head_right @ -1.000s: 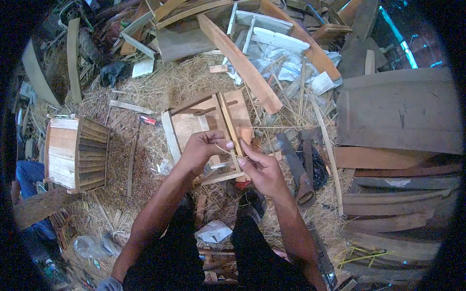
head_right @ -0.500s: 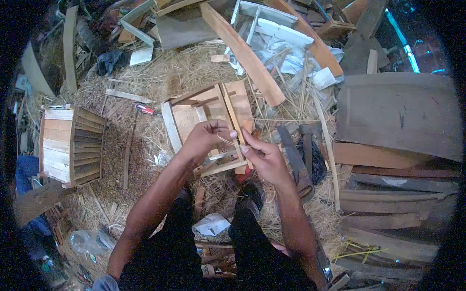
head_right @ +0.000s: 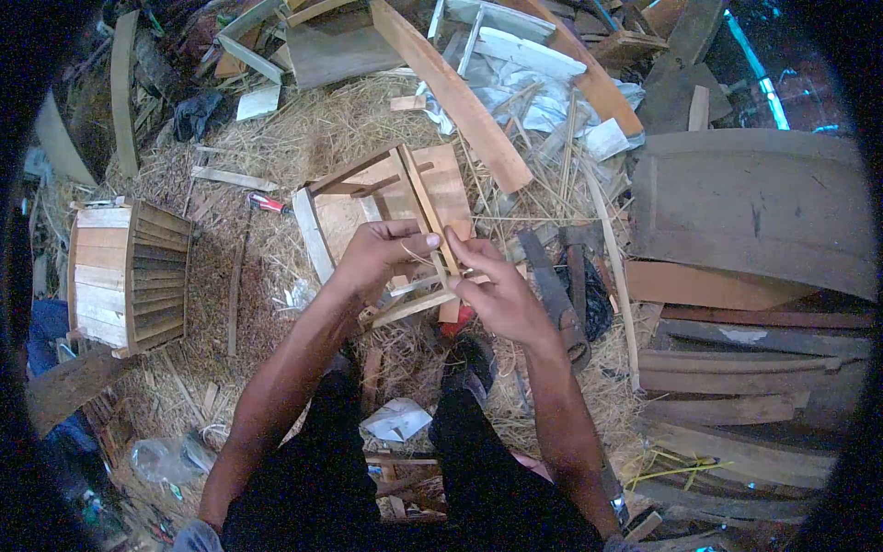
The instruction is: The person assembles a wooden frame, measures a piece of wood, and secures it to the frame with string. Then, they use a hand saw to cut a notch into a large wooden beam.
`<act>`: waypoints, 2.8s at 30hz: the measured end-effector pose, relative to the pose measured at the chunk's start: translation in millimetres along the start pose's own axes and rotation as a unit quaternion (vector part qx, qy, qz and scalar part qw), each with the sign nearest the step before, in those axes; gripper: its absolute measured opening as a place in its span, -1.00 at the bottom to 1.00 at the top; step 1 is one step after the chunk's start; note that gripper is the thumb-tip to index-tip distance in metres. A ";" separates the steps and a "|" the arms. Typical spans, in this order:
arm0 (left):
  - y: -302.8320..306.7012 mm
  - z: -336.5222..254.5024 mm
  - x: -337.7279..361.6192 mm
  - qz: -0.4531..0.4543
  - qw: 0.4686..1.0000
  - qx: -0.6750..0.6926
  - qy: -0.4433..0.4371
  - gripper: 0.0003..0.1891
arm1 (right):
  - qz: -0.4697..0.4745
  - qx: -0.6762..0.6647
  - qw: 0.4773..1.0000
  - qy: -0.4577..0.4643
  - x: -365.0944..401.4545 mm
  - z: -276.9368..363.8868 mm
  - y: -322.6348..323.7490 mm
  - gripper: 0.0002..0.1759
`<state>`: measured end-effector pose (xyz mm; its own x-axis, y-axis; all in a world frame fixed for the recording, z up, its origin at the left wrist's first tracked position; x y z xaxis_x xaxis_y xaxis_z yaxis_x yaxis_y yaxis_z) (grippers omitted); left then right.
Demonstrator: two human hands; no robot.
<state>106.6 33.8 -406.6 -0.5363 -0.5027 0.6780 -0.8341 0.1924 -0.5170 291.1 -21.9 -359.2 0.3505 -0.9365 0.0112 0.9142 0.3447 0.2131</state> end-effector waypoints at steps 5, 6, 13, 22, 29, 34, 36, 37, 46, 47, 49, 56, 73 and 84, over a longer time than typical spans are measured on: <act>-4.2 -4.4 0.8 -0.028 0.998 -0.054 -0.015 -0.72 | 0.016 0.056 0.998 0.018 8.5 4.6 -3.2 -0.27; -3.7 -4.3 -0.2 -0.030 0.998 -0.055 -0.016 -0.72 | 0.008 0.076 0.997 0.032 11.2 0.9 -5.0 -0.27; -0.5 -4.5 -2.9 -0.034 0.998 -0.053 -0.019 -0.72 | -0.086 0.031 0.996 0.013 23.1 -2.2 -17.5 -0.40; 2.3 -4.9 -1.5 -0.030 0.998 -0.060 -0.017 -0.72 | -0.088 -0.006 0.996 -0.001 22.5 -3.0 -17.4 -0.44; 7.3 -0.4 -6.2 -0.025 0.998 -0.058 -0.023 -0.73 | -0.089 -0.029 0.996 0.006 22.6 -5.2 -18.0 -0.41; 6.0 -1.6 -3.9 -0.026 0.998 -0.058 -0.020 -0.74 | -0.090 -0.013 0.996 0.002 23.2 -4.2 -17.2 -0.41; 4.6 -2.9 -2.2 -0.027 0.998 -0.053 -0.020 -0.74 | -0.088 -0.008 0.996 0.009 23.7 -7.7 -17.0 -0.41; 3.3 -4.1 -0.3 -0.029 0.998 -0.051 -0.018 -0.74 | -0.087 -0.006 0.996 0.013 23.4 -7.9 -17.1 -0.41; 6.4 -2.1 -4.2 -0.028 0.998 -0.054 -0.013 -0.72 | -0.097 -0.033 0.995 -0.006 22.4 -2.6 -19.1 -0.43; 6.4 -1.8 -4.0 -0.029 0.998 -0.050 -0.014 -0.71 | -0.099 -0.040 0.994 -0.010 22.4 -2.7 -19.6 -0.43; 6.6 -1.7 -4.5 -0.025 0.999 -0.046 -0.015 -0.71 | -0.104 -0.053 0.993 -0.016 22.2 -2.6 -20.1 -0.43; 7.4 -1.8 -3.9 -0.027 0.998 -0.055 -0.017 -0.71 | -0.090 -0.032 0.995 -0.027 22.5 -2.0 -18.4 -0.42; 6.0 -2.5 -1.7 -0.018 0.999 -0.035 -0.016 -0.71 | -0.099 -0.049 0.994 -0.015 22.2 -2.3 -20.1 -0.43; 5.8 -5.1 0.0 -0.024 0.998 -0.050 -0.017 -0.70 | -0.094 -0.051 0.994 -0.020 22.3 -4.3 -19.9 -0.43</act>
<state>101.1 39.3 -406.9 -0.4927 -0.5411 0.6815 -0.8680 0.2499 -0.4291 281.6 -49.4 -367.4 0.1642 -0.9862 0.0201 0.9795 0.1654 0.1151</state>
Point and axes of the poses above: each hand's wrist, its own x-axis away from the middle knuckle, its own y-axis out of the back of the hand, z = x × y, the point moved 2 cm from there along -x, towards the middle knuckle, and after that the axes turned 15 degrees about y, right-handed, at the moved point
